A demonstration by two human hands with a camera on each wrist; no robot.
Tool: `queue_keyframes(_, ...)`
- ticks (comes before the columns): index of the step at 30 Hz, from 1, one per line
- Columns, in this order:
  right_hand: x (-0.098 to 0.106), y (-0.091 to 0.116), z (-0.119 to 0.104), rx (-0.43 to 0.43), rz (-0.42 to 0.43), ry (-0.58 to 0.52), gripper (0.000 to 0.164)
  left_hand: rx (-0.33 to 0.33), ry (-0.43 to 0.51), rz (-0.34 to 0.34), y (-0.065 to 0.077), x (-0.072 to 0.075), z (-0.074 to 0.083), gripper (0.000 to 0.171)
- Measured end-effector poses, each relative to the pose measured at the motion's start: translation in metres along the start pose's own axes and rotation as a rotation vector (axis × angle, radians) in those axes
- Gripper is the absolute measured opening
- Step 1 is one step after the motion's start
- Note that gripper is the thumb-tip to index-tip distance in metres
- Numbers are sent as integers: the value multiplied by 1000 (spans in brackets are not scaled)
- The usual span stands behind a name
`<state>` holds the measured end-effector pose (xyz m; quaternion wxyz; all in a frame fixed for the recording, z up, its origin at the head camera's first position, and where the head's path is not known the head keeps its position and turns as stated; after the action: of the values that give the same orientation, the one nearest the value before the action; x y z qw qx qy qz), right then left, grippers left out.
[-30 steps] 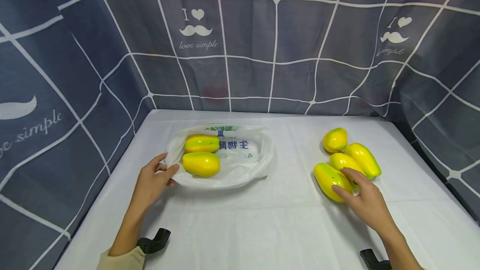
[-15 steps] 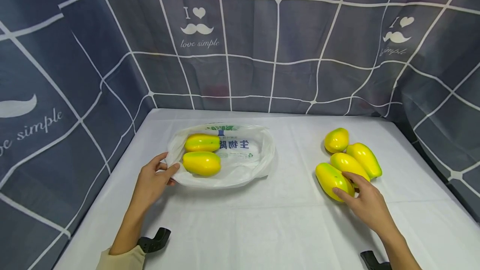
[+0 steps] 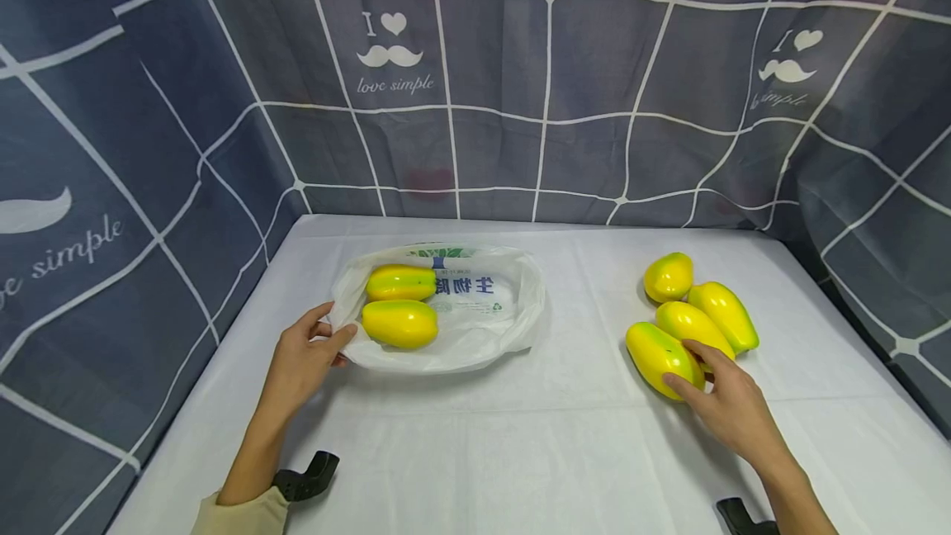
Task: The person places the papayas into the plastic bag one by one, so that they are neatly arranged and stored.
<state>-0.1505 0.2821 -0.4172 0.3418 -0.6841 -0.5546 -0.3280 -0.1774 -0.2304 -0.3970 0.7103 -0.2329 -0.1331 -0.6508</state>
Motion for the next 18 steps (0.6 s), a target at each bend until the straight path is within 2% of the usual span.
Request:
queue_keyframes(8, 1, 1, 2, 14, -15, -10, 64, 1, -3, -1, 0, -1, 1, 72)
queue_keyframes(18, 2, 2, 3, -40, -100, -13, 69, 2, -5, 8, 2, 0, 2, 72)
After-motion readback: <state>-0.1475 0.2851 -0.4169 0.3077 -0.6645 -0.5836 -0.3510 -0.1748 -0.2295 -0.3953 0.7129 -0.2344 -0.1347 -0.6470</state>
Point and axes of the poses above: each hand's wrist, its own y-axis away from the middle knuckle, its own x-axis out of the back of the hand, z = x × y, the point moved 1 cm from there along -y, towards the middle knuckle, and after that the axes turned 12 degrees about -x, right-handed, at the moved point
